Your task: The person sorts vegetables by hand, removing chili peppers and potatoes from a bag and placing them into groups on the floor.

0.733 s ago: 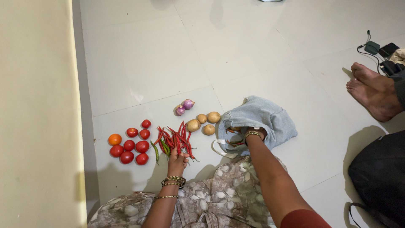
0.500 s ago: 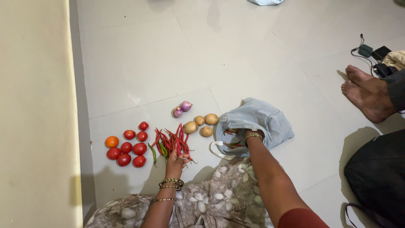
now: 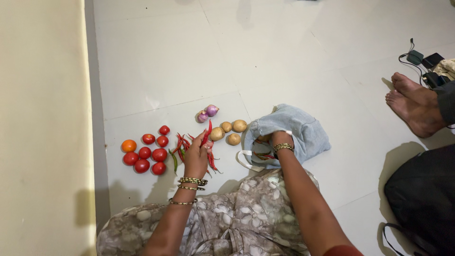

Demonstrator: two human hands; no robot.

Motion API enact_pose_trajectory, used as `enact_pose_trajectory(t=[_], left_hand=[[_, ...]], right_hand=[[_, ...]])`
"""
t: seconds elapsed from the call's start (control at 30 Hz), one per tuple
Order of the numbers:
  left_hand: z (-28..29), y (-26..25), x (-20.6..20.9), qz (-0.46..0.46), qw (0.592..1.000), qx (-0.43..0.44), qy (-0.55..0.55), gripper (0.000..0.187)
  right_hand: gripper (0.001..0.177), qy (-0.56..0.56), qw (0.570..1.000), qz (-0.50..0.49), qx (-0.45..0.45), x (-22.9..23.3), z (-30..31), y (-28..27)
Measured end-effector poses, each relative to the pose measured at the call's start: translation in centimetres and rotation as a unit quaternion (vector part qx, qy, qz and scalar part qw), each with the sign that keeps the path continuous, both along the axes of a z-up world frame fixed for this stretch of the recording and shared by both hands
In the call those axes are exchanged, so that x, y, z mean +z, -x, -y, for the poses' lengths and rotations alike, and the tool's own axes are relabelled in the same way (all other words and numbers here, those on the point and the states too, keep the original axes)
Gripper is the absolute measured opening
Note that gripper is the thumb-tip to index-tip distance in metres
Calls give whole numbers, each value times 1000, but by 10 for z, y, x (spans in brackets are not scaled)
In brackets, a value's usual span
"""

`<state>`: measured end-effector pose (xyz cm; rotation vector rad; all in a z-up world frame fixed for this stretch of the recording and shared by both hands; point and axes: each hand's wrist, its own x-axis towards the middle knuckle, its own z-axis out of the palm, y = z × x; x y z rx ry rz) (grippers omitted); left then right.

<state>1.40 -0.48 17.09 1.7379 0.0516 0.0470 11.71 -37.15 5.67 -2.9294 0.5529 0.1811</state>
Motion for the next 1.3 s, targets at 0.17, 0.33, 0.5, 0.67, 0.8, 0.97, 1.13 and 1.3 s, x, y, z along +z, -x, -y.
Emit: enact_pose_trajectory(t=[0.17, 0.33, 0.5, 0.67, 0.8, 0.97, 1.13, 1.3], left_hand=[[-21, 13, -59, -129, 990, 0, 56, 50], [-42, 27, -125, -257, 919, 71, 291, 43], [-34, 33, -130, -254, 925, 55, 277, 51], [-31, 32, -139, -249, 919, 59, 299, 58], [-31, 34, -144, -247, 911, 40, 328, 50], [-18, 36, -136, -301, 875, 34, 378, 26], [8, 50, -111, -359, 831, 33, 423, 22], [2, 52, -119, -321, 827, 53, 458, 30]], right_hand=[[18, 20, 965, 260, 7, -6, 17, 24], [11, -119, 927, 356, -10, 2, 36, 26], [23, -202, 909, 363, -29, 11, 34, 33], [27, -250, 887, 382, -65, 18, 32, 40], [30, -440, 822, 335, -133, 8, 31, 41], [28, -619, 724, 287, -98, -21, -24, 55], [19, -627, 745, 223, 40, -6, -158, 123], [15, -460, 834, 203, 227, 35, -211, 176]])
